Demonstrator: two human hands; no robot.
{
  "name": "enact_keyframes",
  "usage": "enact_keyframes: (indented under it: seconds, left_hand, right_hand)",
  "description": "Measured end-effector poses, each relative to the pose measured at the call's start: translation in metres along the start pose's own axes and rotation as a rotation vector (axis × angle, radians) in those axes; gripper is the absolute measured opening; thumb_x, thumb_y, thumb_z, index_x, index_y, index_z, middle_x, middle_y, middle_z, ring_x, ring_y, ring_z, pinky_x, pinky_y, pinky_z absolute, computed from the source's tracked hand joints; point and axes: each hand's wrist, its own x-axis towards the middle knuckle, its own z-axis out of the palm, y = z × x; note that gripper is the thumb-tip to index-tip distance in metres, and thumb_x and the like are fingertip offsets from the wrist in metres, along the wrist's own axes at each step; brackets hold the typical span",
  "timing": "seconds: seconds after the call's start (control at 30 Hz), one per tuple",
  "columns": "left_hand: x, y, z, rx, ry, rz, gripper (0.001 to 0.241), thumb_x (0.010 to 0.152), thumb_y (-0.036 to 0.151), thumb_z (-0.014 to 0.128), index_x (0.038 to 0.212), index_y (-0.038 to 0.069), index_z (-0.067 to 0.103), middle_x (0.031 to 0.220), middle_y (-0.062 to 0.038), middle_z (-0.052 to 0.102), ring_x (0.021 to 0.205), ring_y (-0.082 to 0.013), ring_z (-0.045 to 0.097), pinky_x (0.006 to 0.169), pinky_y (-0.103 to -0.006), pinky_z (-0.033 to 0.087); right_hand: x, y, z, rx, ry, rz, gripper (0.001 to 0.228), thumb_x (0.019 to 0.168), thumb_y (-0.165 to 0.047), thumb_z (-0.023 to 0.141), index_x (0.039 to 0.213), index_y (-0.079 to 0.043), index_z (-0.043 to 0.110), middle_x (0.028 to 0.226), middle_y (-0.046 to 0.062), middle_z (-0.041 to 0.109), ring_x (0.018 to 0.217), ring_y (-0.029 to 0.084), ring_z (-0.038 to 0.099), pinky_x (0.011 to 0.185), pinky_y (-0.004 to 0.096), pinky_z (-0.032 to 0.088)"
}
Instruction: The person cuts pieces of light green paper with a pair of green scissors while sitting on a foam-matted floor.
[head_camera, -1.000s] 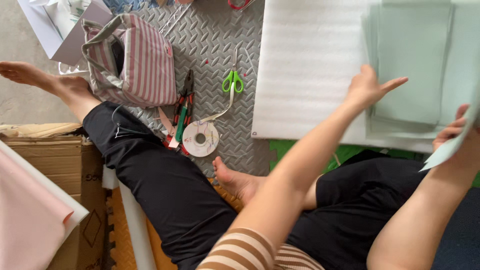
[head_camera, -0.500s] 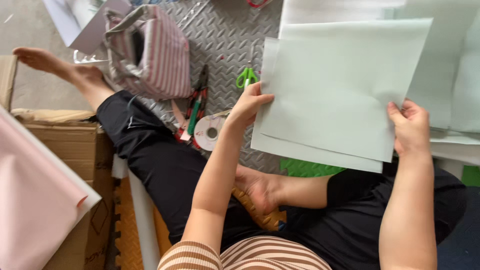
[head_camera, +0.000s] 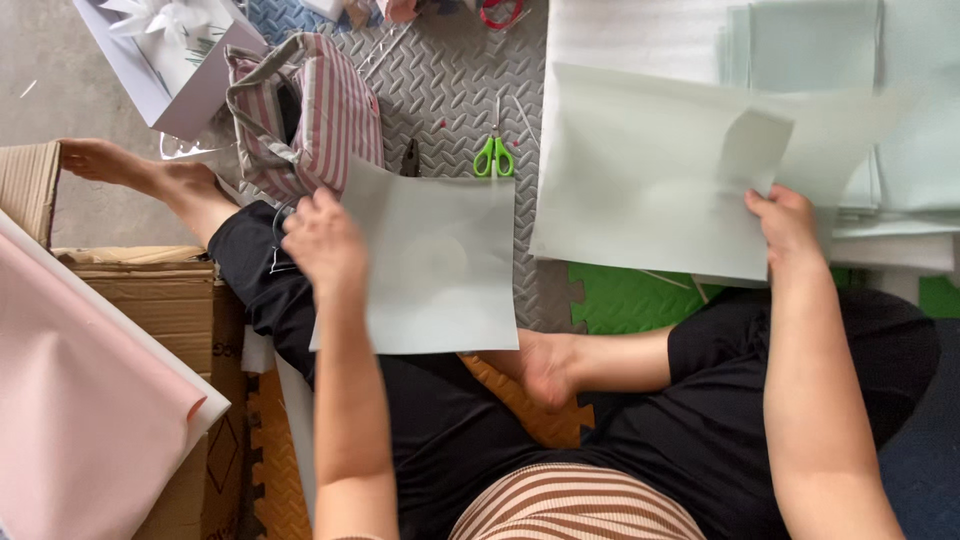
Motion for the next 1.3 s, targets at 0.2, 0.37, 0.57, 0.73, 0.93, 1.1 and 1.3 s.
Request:
enact_keyframes:
  seconds: [0.2,0.37,0.57,0.73,0.93,1.1,1.3]
  left_hand:
    - [-0.051,0.153,0.008,-0.846,-0.166,0.449,0.068,0.090,0.042,0.069,0.145,0.007,0.049,0.141,-0.015,0.060,0.126,-0.0325,0.058,0.106,-0.0450,0.043]
    - [-0.072,0.220,0.015,-0.848,-0.209,0.363,0.068,0.081,0.037,0.083,0.129,0.002,0.048,0.113,-0.025,0.069,0.110,-0.0441,0.069,0.092,-0.0554,0.056]
    - [-0.050,0.196,0.040,-0.897,-0.067,0.334,0.031,0.084,0.023,0.076,0.102,-0.002,0.069,0.093,-0.027,0.070,0.096,-0.0481,0.070,0.079,-0.0571,0.056]
    - [-0.034,0.128,0.055,-0.879,-0.186,0.252,0.035,0.086,0.018,0.075,0.112,-0.005,0.068,0.102,-0.030,0.071,0.104,-0.0506,0.067,0.085,-0.0598,0.054]
    - [-0.024,0.064,0.048,-0.624,-0.311,0.093,0.032,0.089,0.025,0.071,0.112,0.003,0.062,0.110,-0.023,0.069,0.104,-0.0452,0.065,0.085,-0.0546,0.053]
    - [-0.022,0.065,0.013,-0.423,-0.432,-0.110,0.043,0.101,0.025,0.061,0.136,0.005,0.045,0.122,-0.021,0.063,0.109,-0.0450,0.062,0.084,-0.0566,0.054]
    - [-0.006,0.132,0.051,-0.344,0.346,0.313,0.056,0.083,0.014,0.065,0.135,-0.002,0.056,0.142,-0.016,0.054,0.133,-0.0303,0.048,0.114,-0.0374,0.038]
  right_hand:
    - [-0.008,-0.002,0.009,-0.045,0.007,0.081,0.041,0.086,-0.030,0.080,0.121,-0.016,0.065,0.116,0.001,0.070,0.106,0.016,0.064,0.092,0.033,0.050]
    - [0.000,0.006,0.018,0.347,-0.157,0.022,0.028,0.098,-0.029,0.077,0.117,-0.014,0.064,0.090,0.001,0.073,0.071,0.014,0.074,0.060,0.027,0.061]
    - [-0.007,-0.008,0.010,0.053,0.150,-0.421,0.042,0.111,-0.013,0.060,0.147,-0.007,0.041,0.084,0.019,0.070,0.056,0.026,0.069,0.044,0.035,0.061]
    - [0.022,-0.011,0.008,-0.769,0.278,-0.742,0.051,0.088,-0.020,0.082,0.133,-0.004,0.065,0.106,0.016,0.058,0.097,0.041,0.064,0.081,0.052,0.055]
    - [0.059,-0.043,-0.010,-0.993,0.221,-0.635,0.050,0.099,-0.036,0.066,0.142,-0.010,0.059,0.141,0.022,0.043,0.124,0.046,0.042,0.095,0.062,0.034]
    - [0.087,-0.074,-0.025,-0.968,0.026,-0.373,0.071,0.100,-0.054,0.039,0.160,-0.018,0.032,0.168,0.018,0.016,0.153,0.036,0.011,0.110,0.077,0.001]
    - [0.105,-0.066,-0.022,-1.154,0.310,-0.865,0.045,0.104,-0.035,0.067,0.143,-0.013,0.065,0.129,0.021,0.052,0.109,0.045,0.046,0.080,0.058,0.036]
